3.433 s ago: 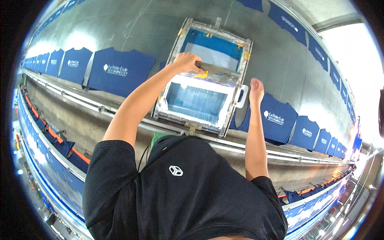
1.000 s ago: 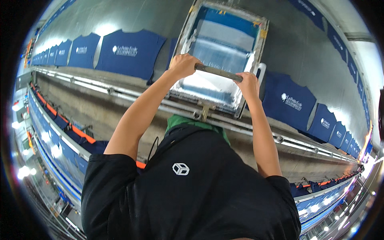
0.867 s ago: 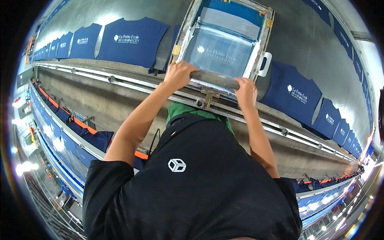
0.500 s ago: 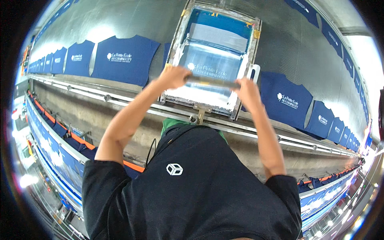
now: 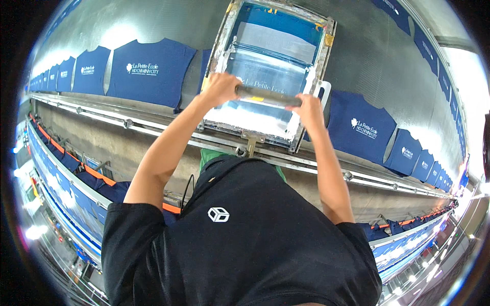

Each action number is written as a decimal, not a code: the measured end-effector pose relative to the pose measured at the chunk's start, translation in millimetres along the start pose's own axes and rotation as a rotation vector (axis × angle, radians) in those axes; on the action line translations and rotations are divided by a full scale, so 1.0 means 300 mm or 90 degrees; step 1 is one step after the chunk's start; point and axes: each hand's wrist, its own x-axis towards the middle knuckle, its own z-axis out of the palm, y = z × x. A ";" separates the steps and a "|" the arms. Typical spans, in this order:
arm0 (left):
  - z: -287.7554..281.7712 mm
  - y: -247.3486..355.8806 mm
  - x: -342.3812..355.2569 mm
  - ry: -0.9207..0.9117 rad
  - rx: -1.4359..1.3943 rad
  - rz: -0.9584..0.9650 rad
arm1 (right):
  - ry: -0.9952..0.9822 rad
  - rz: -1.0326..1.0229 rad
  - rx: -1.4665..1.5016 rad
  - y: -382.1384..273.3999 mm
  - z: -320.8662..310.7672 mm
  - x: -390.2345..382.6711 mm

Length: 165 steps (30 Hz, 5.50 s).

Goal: The person uses a squeegee to spread white ink across a screen printing frame placed over a blue t-shirt. The person repeatedly pulls the squeegee across the screen to transfer the ink onto the fabric.

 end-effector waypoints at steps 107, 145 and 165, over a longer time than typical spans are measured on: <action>-0.587 -1.637 -0.135 0.009 -0.003 0.036 | 0.392 -0.172 0.003 -1.385 0.461 0.700; -0.603 -1.633 -0.128 0.008 -0.008 0.063 | 0.017 -0.082 -0.095 -1.455 0.441 0.870; -0.537 -1.669 -0.091 0.167 0.020 0.092 | 0.104 -0.090 -0.020 -1.461 0.470 0.883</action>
